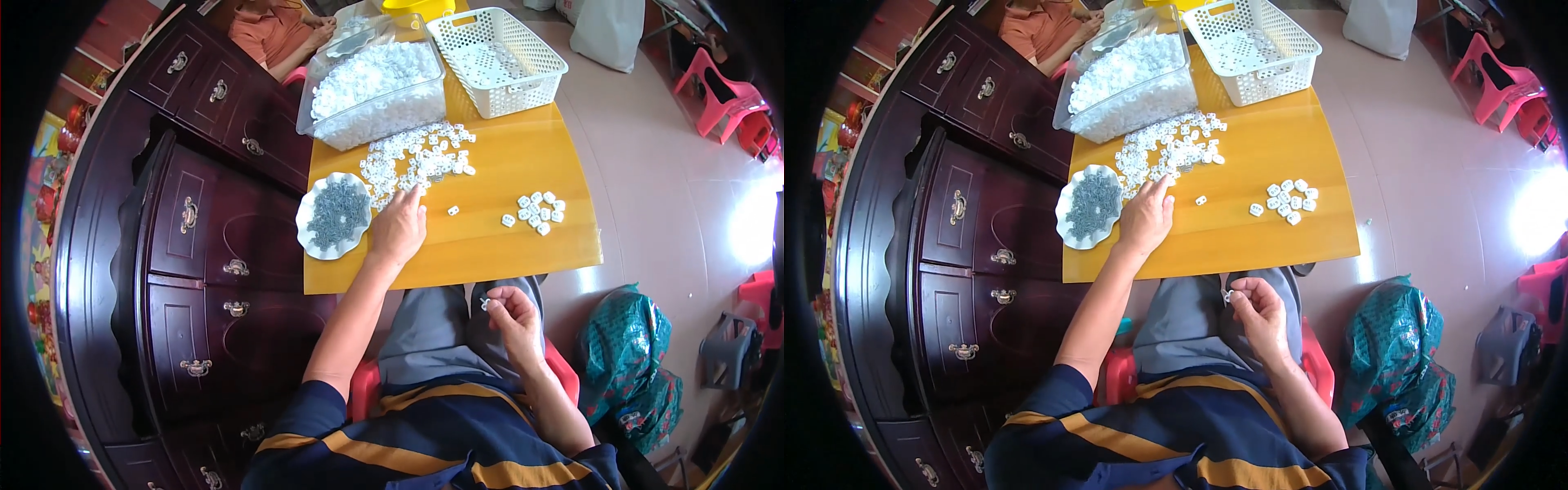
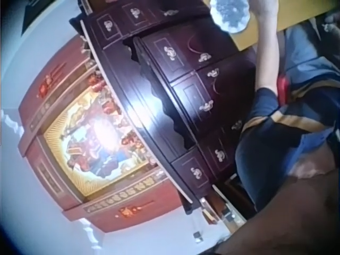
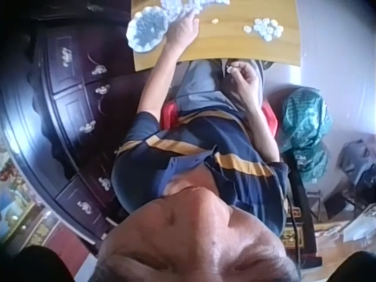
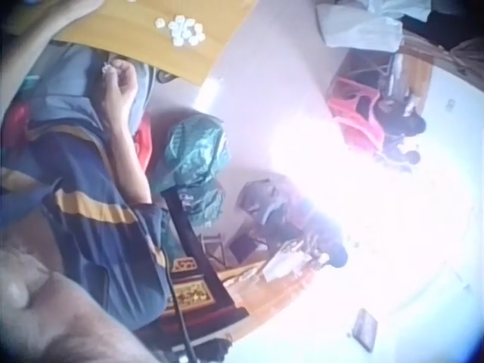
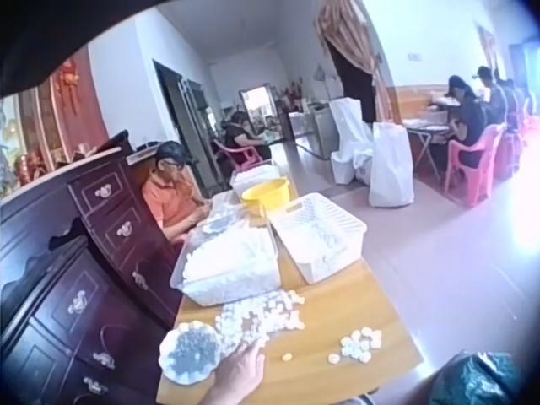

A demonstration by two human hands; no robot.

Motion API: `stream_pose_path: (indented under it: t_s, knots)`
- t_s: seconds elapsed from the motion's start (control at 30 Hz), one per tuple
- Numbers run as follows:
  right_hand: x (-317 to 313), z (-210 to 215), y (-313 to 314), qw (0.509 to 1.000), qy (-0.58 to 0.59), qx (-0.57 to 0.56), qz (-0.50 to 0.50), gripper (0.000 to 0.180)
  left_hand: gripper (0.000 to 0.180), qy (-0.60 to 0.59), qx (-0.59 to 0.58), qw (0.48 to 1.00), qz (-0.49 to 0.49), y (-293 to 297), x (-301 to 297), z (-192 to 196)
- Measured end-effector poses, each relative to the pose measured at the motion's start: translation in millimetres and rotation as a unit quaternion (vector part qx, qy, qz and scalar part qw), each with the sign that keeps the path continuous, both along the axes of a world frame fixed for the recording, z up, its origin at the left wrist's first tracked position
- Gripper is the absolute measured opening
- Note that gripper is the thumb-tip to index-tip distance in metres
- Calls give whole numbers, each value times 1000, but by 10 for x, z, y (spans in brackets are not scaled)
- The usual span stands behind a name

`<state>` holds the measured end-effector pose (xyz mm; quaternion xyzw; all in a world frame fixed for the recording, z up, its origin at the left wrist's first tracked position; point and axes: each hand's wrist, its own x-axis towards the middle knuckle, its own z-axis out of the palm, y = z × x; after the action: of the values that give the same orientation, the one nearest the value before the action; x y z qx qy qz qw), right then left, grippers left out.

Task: Assembling small black pins into white plastic flower-shaped components on a table.

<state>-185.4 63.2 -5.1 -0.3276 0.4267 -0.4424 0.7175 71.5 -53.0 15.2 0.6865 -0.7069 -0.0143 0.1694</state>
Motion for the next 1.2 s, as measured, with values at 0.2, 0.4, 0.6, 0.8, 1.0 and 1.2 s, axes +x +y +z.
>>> stream_pose_path:
  t_s: [0.2, 0.4, 0.6, 0.8, 1.0, 1.2]
  knots:
    - [-7, 48, -8, 1000, 10, 6, 9, 9, 26, 22, -86, 995, -46, 277, -157, -80]
    - [10, 112, -6, 1000, 24, 12, 16, 8, 12, 65, -105, 987, -106, 468, -245, -76]
    - [-18, 87, 4, 1000, 14, 10, 0, 8, 9, 290, -33, 950, -113, 731, -400, -41]
    - [-11, 89, 10, 1000, 25, 3, 11, 10, 14, 503, 55, 857, -98, 1047, -593, -70]
    - [-20, 90, 19, 1000, 17, 0, 9, 11, 16, 557, 89, 820, -99, 1127, -618, -136]
    - [-34, 91, 10, 1000, 22, -1, 7, 11, 21, 558, 109, 816, -104, 1099, -628, -30]
